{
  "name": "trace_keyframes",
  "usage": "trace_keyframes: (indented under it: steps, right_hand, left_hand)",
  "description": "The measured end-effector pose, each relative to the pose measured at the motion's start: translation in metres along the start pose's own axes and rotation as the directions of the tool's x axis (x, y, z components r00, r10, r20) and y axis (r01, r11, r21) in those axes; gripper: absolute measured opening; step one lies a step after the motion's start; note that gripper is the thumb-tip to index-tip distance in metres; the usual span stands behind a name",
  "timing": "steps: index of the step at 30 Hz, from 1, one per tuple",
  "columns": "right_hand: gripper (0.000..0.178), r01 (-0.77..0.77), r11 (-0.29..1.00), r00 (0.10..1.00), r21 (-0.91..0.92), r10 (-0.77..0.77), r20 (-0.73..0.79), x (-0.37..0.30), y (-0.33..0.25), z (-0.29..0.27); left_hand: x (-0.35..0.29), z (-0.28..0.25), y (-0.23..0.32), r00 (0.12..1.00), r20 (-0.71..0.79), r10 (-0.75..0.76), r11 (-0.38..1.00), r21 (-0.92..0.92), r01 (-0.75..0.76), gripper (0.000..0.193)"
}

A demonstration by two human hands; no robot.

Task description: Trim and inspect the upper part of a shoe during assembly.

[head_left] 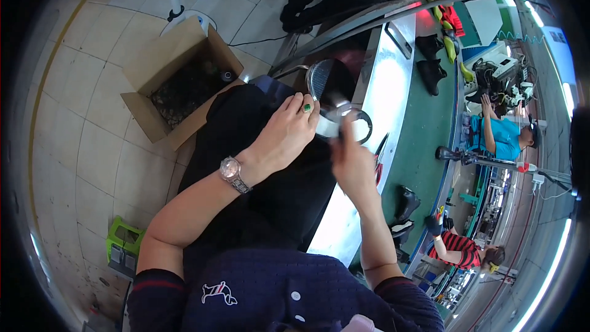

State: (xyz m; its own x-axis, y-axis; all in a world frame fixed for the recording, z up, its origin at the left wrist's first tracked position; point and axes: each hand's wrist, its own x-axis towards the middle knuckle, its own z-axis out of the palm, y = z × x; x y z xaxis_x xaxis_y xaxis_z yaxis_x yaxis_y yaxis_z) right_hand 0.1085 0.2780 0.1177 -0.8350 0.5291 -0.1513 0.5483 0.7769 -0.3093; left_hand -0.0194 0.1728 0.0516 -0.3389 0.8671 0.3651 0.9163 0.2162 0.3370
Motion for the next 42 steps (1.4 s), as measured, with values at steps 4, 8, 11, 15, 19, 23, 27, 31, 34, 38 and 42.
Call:
trace_keyframes:
  steps: [4,8,11,15,19,23,27,31,34,38,42]
  right_hand:
    - [0.067,0.027,0.999,0.998,-0.017,-0.026,0.059,0.009,-0.002,-0.01]
    - [0.067,-0.015,0.993,1.0,0.12,0.014,0.006,0.004,-0.01,0.006]
    - [0.066,-0.005,1.0,1.0,0.024,0.004,0.028,0.009,-0.009,0.004]
    - [0.058,0.018,1.0,0.998,0.018,-0.016,-0.064,0.017,0.009,-0.026]
    - [0.053,-0.048,0.991,0.998,-0.126,0.051,0.02,0.01,0.048,-0.015]
    - [0.052,-0.355,0.869,0.889,0.344,0.2,0.413,-0.036,0.018,-0.018]
    - [0.06,-0.329,0.799,0.869,0.504,0.047,0.492,-0.051,-0.001,-0.012]
    - [0.057,-0.167,0.81,0.891,0.562,-0.12,0.437,-0.038,-0.016,-0.013]
    - [0.06,-0.184,0.872,0.801,0.453,-0.134,0.583,-0.03,-0.031,-0.028]
    - [0.06,0.036,0.969,0.726,0.244,-0.193,0.66,-0.013,-0.052,-0.043]
    - [0.059,0.383,0.923,0.618,-0.04,-0.224,0.753,0.003,-0.08,-0.054]
  left_hand:
    - [-0.007,0.006,-0.011,1.0,0.004,0.007,0.985,-0.173,-0.006,0.06]
    - [-0.007,0.007,-0.009,0.999,-0.012,-0.049,0.936,-0.35,0.042,0.074]
    - [-0.009,0.0,-0.014,0.994,0.067,-0.084,0.9,-0.424,0.104,0.078]
    - [-0.009,-0.001,-0.028,0.981,0.187,-0.059,0.809,-0.567,0.156,0.086]
    - [-0.03,-0.01,-0.007,0.983,0.001,-0.184,0.829,-0.538,0.156,0.115]
    - [-0.078,-0.027,0.007,0.854,0.372,-0.363,0.429,-0.747,0.508,0.109]
    - [-0.091,-0.04,-0.029,0.769,0.301,-0.564,0.474,-0.644,0.6,0.056]
    - [-0.086,-0.041,-0.046,0.888,0.044,-0.459,0.766,-0.486,0.42,0.04]
    - [-0.098,-0.042,-0.037,0.892,0.112,-0.437,0.675,-0.615,0.408,0.029]
    - [-0.11,-0.037,-0.024,0.839,0.232,-0.492,0.404,-0.793,0.456,0.027]
    - [-0.115,-0.033,-0.017,0.968,0.044,-0.246,0.77,-0.598,0.223,0.03]
